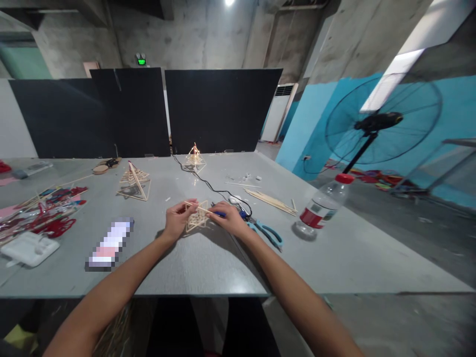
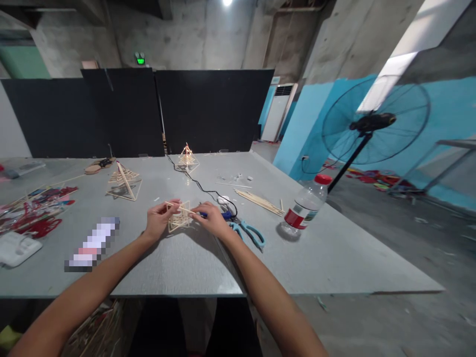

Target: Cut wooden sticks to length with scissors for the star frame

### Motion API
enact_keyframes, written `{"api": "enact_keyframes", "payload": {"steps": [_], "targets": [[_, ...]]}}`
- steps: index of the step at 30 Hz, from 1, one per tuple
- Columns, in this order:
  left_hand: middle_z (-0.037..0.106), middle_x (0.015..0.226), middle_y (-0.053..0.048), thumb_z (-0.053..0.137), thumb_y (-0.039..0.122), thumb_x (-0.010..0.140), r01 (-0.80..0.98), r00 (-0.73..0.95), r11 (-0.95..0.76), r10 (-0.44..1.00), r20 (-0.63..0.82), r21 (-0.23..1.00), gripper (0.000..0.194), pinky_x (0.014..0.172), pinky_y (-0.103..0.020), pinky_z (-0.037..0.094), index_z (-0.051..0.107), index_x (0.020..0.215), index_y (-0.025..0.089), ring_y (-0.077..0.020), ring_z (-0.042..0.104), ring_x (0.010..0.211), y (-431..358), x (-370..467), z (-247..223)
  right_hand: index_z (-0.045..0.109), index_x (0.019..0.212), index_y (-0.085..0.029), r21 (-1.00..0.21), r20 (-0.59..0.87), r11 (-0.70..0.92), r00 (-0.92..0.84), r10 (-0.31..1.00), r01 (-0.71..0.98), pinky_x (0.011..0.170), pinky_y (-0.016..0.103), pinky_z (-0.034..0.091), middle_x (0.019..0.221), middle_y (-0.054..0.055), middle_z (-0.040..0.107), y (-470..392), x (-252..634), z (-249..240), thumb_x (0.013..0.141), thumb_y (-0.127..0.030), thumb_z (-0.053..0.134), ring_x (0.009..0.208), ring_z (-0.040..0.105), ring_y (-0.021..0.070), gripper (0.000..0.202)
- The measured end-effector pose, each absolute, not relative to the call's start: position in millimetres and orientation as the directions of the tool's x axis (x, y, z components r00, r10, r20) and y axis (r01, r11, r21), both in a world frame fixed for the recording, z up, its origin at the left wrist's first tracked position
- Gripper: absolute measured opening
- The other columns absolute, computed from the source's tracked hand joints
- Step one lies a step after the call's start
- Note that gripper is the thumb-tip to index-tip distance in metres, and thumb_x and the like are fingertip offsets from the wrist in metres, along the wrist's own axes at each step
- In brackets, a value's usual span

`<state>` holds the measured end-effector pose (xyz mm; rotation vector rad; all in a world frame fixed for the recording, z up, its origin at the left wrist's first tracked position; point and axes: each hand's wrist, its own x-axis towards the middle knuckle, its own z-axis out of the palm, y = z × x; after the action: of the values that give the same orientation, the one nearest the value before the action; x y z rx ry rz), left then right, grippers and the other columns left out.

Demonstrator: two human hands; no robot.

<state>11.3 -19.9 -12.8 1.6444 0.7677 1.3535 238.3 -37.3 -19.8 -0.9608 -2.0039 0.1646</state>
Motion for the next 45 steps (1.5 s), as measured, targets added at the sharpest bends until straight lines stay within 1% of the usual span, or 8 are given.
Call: {"api": "enact_keyframes", "payload": {"steps": [2,6,12,16,21,28,36,45], "targets": [[0.069,0.119,-0.008,0.067,0.04,0.101,-0.067,0.217,-0.334,0.915,0.341,0.94,0.033,0.088,-0.041,0.062,0.066,0.122,0.014,-0.0218,0.07,0.102,-11,15,-22,0.071,0.102,-0.019,-0.466,0.614,0.673,-0.339,0.713,0.575,0.089,0.04,0.057,0.098,0.003,0.073,-36,239,-22,0.103,-0.048,0.061,0.089,0.069,0.0168,0.031],[0.068,0.119,-0.008,0.067,0.04,0.101,-0.082,0.205,-0.166,0.962,0.18,0.983,0.034,0.085,-0.039,0.062,0.065,0.124,0.015,-0.0209,0.07,0.099,-2,15,-32,0.071,0.101,-0.019,-0.497,0.55,0.647,-0.367,0.75,0.579,0.089,0.039,0.057,0.097,0.003,0.073,-35,239,-23,0.104,-0.049,0.059,0.087,0.069,0.0164,0.032],[0.068,0.118,-0.008,0.067,0.04,0.101,-0.111,0.201,-0.058,0.976,0.08,0.992,0.034,0.085,-0.039,0.062,0.064,0.124,0.015,-0.0206,0.07,0.099,-2,15,-32,0.072,0.102,-0.019,-0.523,0.518,0.625,-0.366,0.773,0.58,0.092,0.041,0.056,0.098,0.004,0.074,-36,240,-22,0.103,-0.052,0.058,0.089,0.069,0.0171,0.035],[0.068,0.121,-0.009,0.067,0.04,0.101,-0.118,0.208,-0.03,0.977,0.054,0.993,0.035,0.087,-0.04,0.062,0.064,0.125,0.015,-0.0215,0.069,0.101,-2,14,-31,0.072,0.102,-0.019,-0.531,0.515,0.627,-0.37,0.773,0.571,0.091,0.041,0.056,0.097,0.003,0.074,-36,239,-22,0.103,-0.052,0.058,0.087,0.069,0.017,0.036],[0.067,0.124,-0.009,0.067,0.04,0.101,-0.123,0.209,-0.024,0.977,0.05,0.992,0.036,0.09,-0.043,0.061,0.064,0.127,0.015,-0.0231,0.069,0.106,-2,14,-30,0.072,0.1,-0.019,-0.535,0.515,0.634,-0.38,0.769,0.558,0.094,0.042,0.055,0.096,0.003,0.075,-35,239,-22,0.103,-0.057,0.055,0.088,0.07,0.0176,0.041],[0.066,0.125,-0.01,0.068,0.039,0.101,-0.138,0.206,-0.034,0.977,0.062,0.99,0.036,0.091,-0.043,0.061,0.064,0.127,0.015,-0.0235,0.068,0.107,-1,15,-33,0.073,0.101,-0.02,-0.541,0.508,0.63,-0.381,0.773,0.557,0.093,0.041,0.056,0.098,0.004,0.075,-35,240,-23,0.104,-0.055,0.056,0.088,0.07,0.0173,0.039],[0.067,0.122,-0.009,0.068,0.039,0.101,-0.168,0.209,-0.026,0.976,0.062,0.985,0.034,0.088,-0.041,0.062,0.064,0.125,0.015,-0.0222,0.069,0.103,0,14,-34,0.072,0.102,-0.019,-0.553,0.501,0.623,-0.377,0.779,0.553,0.09,0.04,0.057,0.098,0.003,0.074,-35,239,-23,0.104,-0.051,0.058,0.087,0.069,0.0168,0.035],[0.067,0.122,-0.009,0.067,0.04,0.101,-0.163,0.197,-0.022,0.979,0.054,0.986,0.035,0.088,-0.041,0.062,0.064,0.126,0.015,-0.0218,0.069,0.103,1,14,-33,0.073,0.1,-0.019,-0.578,0.496,0.619,-0.373,0.784,0.532,0.094,0.042,0.055,0.097,0.004,0.076,-36,238,-22,0.103,-0.057,0.055,0.088,0.071,0.0177,0.042]]}}
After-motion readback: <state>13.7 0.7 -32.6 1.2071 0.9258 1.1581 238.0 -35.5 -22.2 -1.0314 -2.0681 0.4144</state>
